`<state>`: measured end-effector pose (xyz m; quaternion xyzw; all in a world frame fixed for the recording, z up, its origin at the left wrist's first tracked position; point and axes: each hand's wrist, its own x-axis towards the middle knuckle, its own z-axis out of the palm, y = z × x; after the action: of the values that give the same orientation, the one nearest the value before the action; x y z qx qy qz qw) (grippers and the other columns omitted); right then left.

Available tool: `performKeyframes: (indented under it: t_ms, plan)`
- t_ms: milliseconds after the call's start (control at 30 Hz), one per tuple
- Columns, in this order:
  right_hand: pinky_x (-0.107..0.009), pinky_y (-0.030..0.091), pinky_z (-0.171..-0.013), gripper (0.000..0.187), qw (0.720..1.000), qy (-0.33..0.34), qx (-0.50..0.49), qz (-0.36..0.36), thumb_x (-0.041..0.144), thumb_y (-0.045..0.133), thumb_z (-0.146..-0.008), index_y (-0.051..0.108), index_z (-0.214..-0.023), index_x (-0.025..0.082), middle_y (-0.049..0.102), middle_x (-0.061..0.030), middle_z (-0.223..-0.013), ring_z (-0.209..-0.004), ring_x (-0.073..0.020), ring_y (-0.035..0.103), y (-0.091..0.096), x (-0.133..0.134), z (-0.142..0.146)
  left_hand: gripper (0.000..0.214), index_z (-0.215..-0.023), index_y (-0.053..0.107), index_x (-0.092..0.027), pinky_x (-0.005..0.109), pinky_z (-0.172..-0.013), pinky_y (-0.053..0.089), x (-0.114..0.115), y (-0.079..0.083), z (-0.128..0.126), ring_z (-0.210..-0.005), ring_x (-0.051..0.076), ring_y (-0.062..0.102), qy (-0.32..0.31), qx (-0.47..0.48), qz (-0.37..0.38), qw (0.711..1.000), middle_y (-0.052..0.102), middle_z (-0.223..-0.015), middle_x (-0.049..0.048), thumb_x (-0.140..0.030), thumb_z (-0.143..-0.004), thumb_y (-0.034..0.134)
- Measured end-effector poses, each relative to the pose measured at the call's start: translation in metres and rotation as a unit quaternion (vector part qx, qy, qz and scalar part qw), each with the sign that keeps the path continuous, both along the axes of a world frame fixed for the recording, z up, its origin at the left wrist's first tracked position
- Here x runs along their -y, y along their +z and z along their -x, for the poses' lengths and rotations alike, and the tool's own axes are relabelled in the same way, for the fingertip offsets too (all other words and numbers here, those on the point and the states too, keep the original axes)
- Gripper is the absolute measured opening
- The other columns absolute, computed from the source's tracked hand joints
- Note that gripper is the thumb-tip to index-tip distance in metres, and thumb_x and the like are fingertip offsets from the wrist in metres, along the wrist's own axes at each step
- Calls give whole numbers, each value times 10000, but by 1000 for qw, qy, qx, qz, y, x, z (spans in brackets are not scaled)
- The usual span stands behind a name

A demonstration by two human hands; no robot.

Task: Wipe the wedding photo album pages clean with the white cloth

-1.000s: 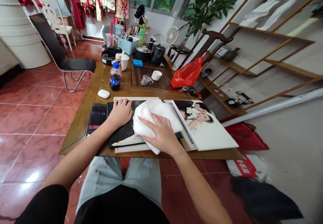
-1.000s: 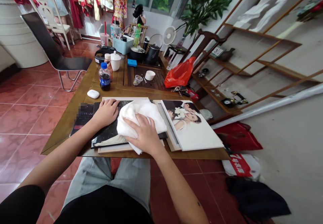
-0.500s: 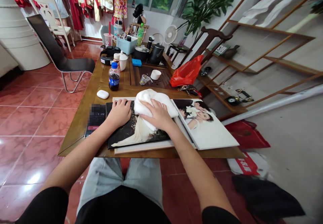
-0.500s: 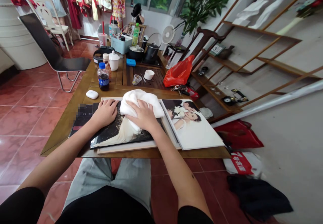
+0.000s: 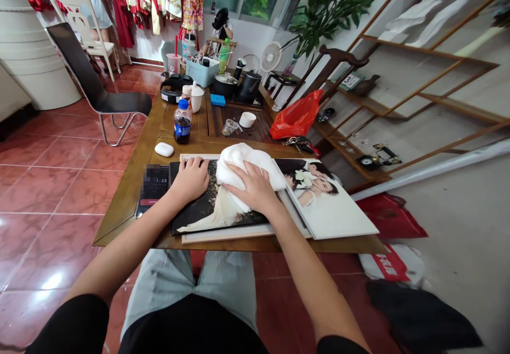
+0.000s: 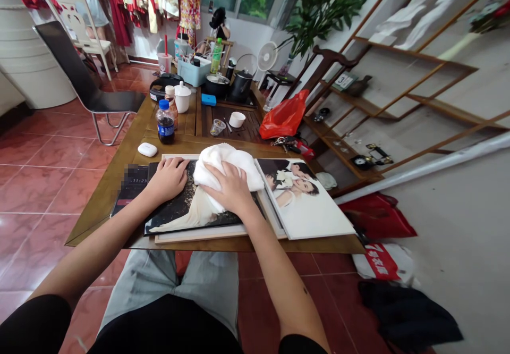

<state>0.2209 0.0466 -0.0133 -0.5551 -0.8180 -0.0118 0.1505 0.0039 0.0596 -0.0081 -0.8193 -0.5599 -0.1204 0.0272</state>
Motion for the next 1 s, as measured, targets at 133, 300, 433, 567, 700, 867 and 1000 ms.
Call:
performKeyframes:
  t_ms: [133,300,433,567,700,867,1000]
  plan:
    - [-518,341,-1113,611,1000,12,8,-9,622,486,-988,509,-1527,336,529,-144,-1452,-1347,-333,468,-1,20,-5,450,-1425,555,-123,521,-1166,361,0,1,0,-1275,318,562,-2,1,-4,1000,618,-1379,181,-224,-1031,361]
    - [-525,346,-1105,605,999,29,16,-19,615,472,-993,512,-1526,331,520,-152,-1448,-1340,-337,471,-6,49,-14,460,-1429,556,-115,511,-1172,356,1,2,-1,-1272,315,562,0,-2,-2,1000,624,-1366,176,-224,-1033,349]
    - [-547,332,-1110,604,999,32,28,-34,595,492,-987,521,-1522,316,513,-171,-1450,-1341,-354,466,-9,65,-17,466,-1437,554,-107,505,-1175,356,1,3,-1,-1274,318,563,0,-3,2,1000,626,-1360,175,-226,-1037,347]
    - [-534,344,-1100,613,998,40,32,-21,594,508,-980,510,-1528,320,526,-163,-1432,-1329,-348,474,-6,67,-19,480,-1457,537,-91,494,-1167,365,1,4,-1,-1283,321,559,1,-8,7,1000,615,-1379,181,-225,-1039,344]
    - [-519,344,-1105,611,999,40,19,6,600,494,-986,492,-1535,333,538,-145,-1429,-1334,-335,477,-1,55,-21,463,-1437,552,-109,507,-1156,372,1,3,-1,-1276,323,562,-1,-3,3,1000,622,-1368,182,-223,-1033,357]
    - [-536,334,-1116,627,1000,13,2,19,633,465,-990,483,-1536,325,526,-154,-1450,-1365,-339,458,0,29,-19,460,-1438,549,-110,511,-1162,367,1,3,-1,-1285,323,556,0,-4,5,1000,619,-1373,182,-224,-1034,359]
    - [-552,334,-1121,634,1000,-6,0,23,650,450,-989,464,-1544,342,514,-141,-1482,-1379,-351,444,0,5,-16,463,-1440,549,-101,511,-1160,371,1,4,0,-1284,324,557,-1,-8,7,1000,617,-1378,182,-223,-1034,363]
